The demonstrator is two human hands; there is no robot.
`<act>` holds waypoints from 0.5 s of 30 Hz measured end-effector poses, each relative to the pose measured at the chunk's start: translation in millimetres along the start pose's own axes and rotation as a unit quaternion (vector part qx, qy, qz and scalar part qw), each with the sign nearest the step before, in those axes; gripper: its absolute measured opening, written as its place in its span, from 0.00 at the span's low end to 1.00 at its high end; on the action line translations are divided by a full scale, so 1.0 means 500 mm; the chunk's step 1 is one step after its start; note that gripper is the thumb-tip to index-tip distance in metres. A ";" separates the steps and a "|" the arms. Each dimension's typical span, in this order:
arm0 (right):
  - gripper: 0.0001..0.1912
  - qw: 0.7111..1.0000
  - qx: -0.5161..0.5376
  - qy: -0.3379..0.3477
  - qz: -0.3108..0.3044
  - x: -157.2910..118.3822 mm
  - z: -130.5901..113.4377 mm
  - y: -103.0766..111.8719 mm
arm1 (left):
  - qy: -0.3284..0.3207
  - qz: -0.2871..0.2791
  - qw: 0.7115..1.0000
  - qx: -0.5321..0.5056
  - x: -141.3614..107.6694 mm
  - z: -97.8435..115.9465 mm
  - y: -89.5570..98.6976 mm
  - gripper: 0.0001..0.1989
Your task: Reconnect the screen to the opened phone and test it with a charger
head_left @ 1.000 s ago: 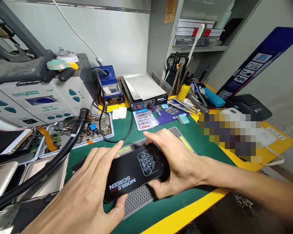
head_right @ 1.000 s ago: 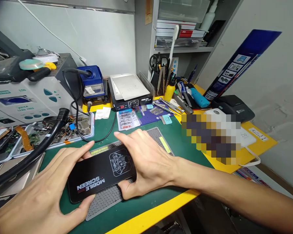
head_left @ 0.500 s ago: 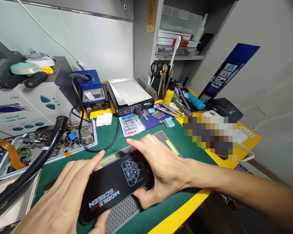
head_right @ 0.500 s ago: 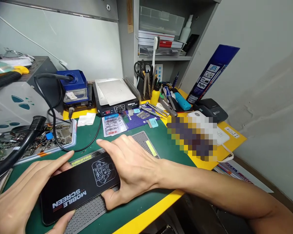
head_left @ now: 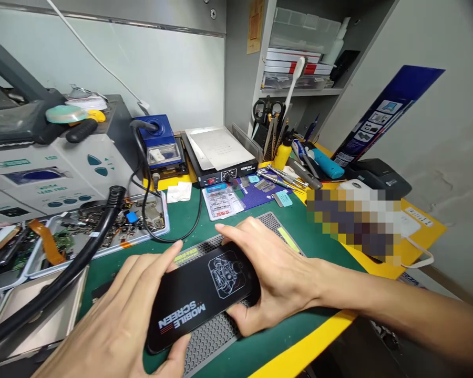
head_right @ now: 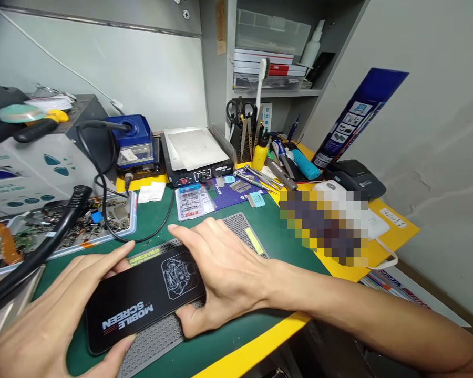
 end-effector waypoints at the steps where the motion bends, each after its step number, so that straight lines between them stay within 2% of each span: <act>1: 0.49 1.000 0.002 0.003 0.000 0.000 -0.002 0.001 | 0.005 -0.014 1.000 0.015 0.000 0.000 -0.002 0.46; 9: 0.49 1.000 0.014 -0.009 -0.012 0.003 -0.001 0.001 | -0.004 -0.039 0.998 0.052 0.011 0.024 0.010 0.45; 15: 0.49 1.000 0.017 -0.012 -0.016 0.001 -0.001 -0.001 | 0.006 -0.060 0.997 0.057 0.009 0.021 0.006 0.46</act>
Point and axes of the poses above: each hand's wrist, its own x-axis towards the middle knuckle, its own y-axis out of the back of the hand, z = x × y, the point moved 10 cm from there along x, towards the middle knuckle, and after that the axes turned 12 degrees about -z, right-handed, at the moved point
